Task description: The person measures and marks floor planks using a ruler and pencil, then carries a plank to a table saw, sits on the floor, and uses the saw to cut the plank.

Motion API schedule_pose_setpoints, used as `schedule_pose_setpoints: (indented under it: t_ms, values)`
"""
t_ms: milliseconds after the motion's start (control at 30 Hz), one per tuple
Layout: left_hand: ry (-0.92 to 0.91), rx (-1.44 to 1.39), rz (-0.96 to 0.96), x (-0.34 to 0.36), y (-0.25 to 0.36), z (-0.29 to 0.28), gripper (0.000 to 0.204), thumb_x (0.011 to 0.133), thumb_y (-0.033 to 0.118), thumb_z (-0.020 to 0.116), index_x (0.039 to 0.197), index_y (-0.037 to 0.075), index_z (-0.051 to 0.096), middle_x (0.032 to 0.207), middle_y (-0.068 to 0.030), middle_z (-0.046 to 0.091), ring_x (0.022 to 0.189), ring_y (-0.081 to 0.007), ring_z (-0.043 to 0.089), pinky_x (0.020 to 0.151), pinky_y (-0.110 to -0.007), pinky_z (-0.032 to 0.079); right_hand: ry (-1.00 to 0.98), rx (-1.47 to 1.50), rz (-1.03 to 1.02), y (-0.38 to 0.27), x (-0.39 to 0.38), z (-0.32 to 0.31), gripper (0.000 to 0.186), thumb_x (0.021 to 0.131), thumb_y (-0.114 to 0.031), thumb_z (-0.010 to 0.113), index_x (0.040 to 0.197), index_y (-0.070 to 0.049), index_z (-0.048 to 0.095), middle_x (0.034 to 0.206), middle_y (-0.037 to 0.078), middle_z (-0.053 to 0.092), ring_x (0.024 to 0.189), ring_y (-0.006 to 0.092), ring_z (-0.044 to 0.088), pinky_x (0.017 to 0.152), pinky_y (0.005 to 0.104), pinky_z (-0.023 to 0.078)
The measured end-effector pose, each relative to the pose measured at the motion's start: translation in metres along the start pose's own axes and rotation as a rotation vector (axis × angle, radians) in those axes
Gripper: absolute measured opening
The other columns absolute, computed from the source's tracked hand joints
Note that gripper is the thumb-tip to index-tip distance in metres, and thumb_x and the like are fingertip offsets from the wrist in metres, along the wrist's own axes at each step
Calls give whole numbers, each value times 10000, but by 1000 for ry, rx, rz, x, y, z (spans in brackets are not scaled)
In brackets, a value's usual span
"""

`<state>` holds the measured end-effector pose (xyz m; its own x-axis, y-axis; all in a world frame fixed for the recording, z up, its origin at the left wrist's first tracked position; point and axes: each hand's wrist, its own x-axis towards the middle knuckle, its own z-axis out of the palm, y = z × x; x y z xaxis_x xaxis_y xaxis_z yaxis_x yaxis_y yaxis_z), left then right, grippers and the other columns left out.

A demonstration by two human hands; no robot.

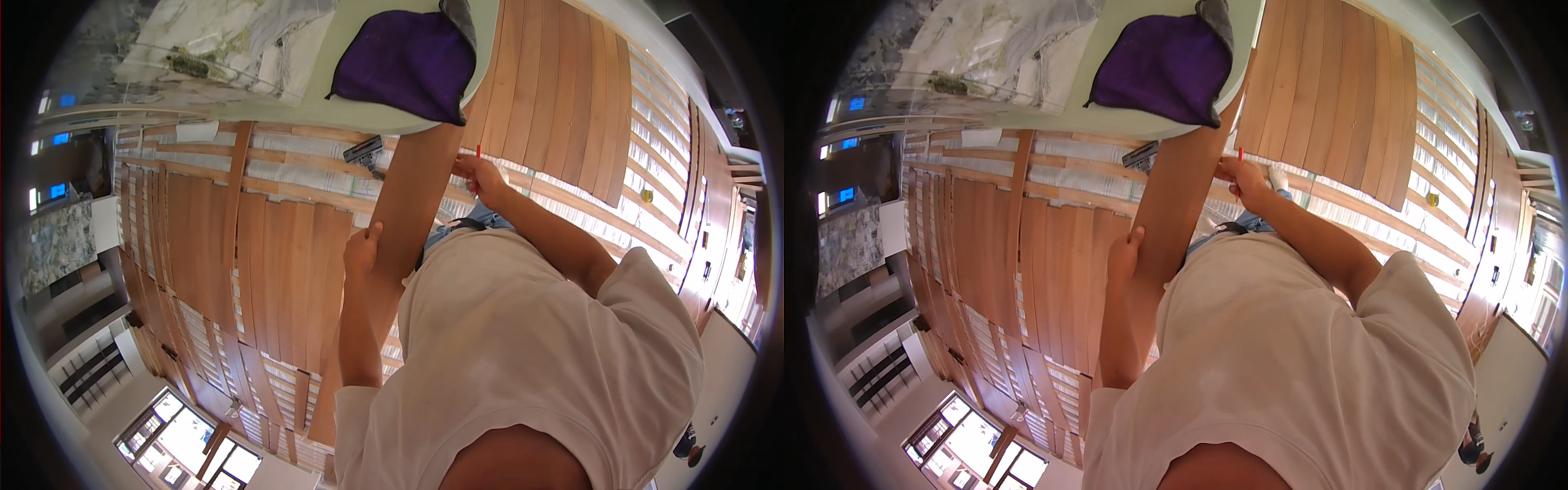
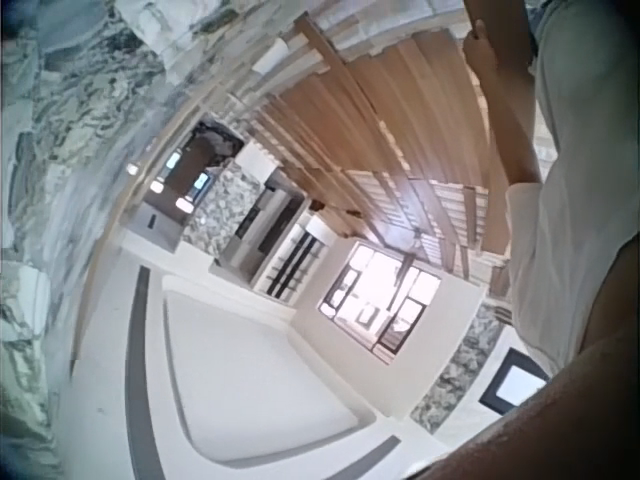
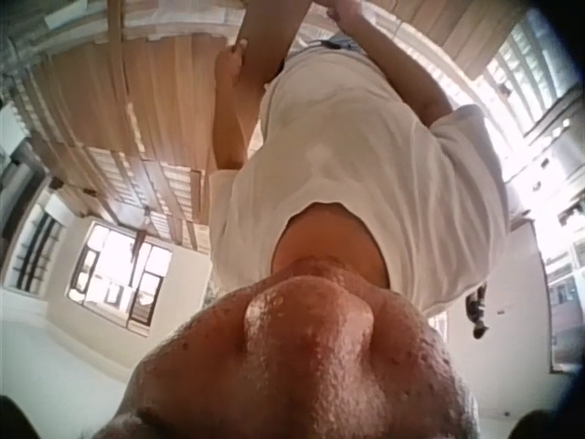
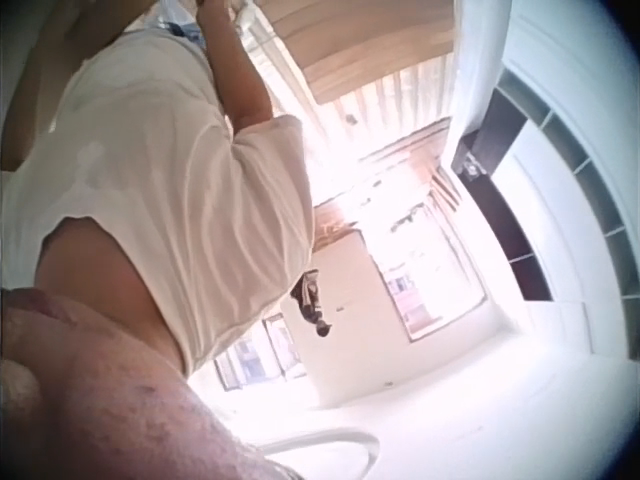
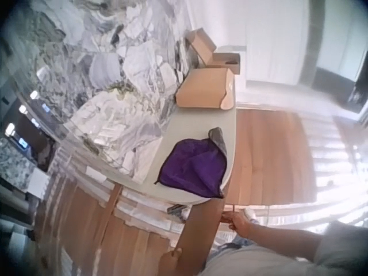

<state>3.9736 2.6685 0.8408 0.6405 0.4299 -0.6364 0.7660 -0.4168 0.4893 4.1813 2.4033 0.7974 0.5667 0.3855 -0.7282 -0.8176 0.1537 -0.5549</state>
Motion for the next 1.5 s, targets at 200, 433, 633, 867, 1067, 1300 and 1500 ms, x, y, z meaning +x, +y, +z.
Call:
schedule_pose_setpoints:
  t_ms: [200, 433, 633, 867, 1067, 1300, 1500]
  values:
    - [36, 241, 55, -9, 59, 22, 697, 918, 667, 438, 972, 18, 687, 972, -228, 695, 950, -423, 642, 816, -500, 491, -3, 5, 195, -3, -16, -52, 299, 960, -205, 506, 1150, 1, 611, 1176, 132, 688, 1034, 199, 683, 446, 225, 314]
    - [219, 476, 267, -69, 145, 53, 556, 942, 582, 490, 824, 49, 596, 738, -175, 671, 713, -387, 655, 639, -486, 506, -84, 232, 279, -36, -37, -107, 307, 935, -204, 519, 1184, -32, 568, 1208, 159, 657, 1045, 298, 672, 455, 216, 398]
    - [561, 410, 660, -93, 156, 62, 473, 796, 492, 752, 671, 73, 571, 599, -92, 580, 541, -276, 587, 484, -382, 478, 31, 143, -53, -107, -122, -74, 233, 931, -142, 547, 1147, -73, 597, 1023, 65, 682, 625, 107, 532, 447, 207, 288]
    - [753, 2, 779, -118, 192, 38, 407, 585, 289, 933, 688, 71, 605, 633, -109, 599, 533, -276, 569, 492, -355, 451, -242, -200, -800, -172, -165, -33, 487, 896, -486, 687, 1053, -29, 626, 633, -53, 499, 456, 33, 363, 416, 216, 265]
    - [1182, -555, 738, -102, 189, 43, 368, 771, 221, 734, 956, -85, 649, 855, -97, 680, 701, -228, 634, 594, -340, 511, -332, -435, -809, -196, -208, 27, 176, 974, -146, 612, 1109, -40, 653, 961, 24, 681, 746, 70, 564, 634, 220, 446]
    - [1270, -908, 553, -152, 268, 15, 787, 885, 597, 631, 1172, -134, 564, 1103, -188, 623, 911, -261, 650, 705, -341, 556, -370, -1044, -313, -159, -186, -35, 343, 927, -355, 608, 982, -28, 695, 799, 152, 685, 750, 250, 646, 725, 369, 498]
    - [1001, -1106, 543, -169, 282, 19, 650, 935, 414, 624, 1240, -145, 494, 1198, -207, 580, 999, -262, 639, 752, -340, 575, -249, -782, -44, -135, -153, -71, 468, 962, -424, 585, 978, 38, 658, 994, 188, 711, 778, 211, 660, 586, 312, 476]
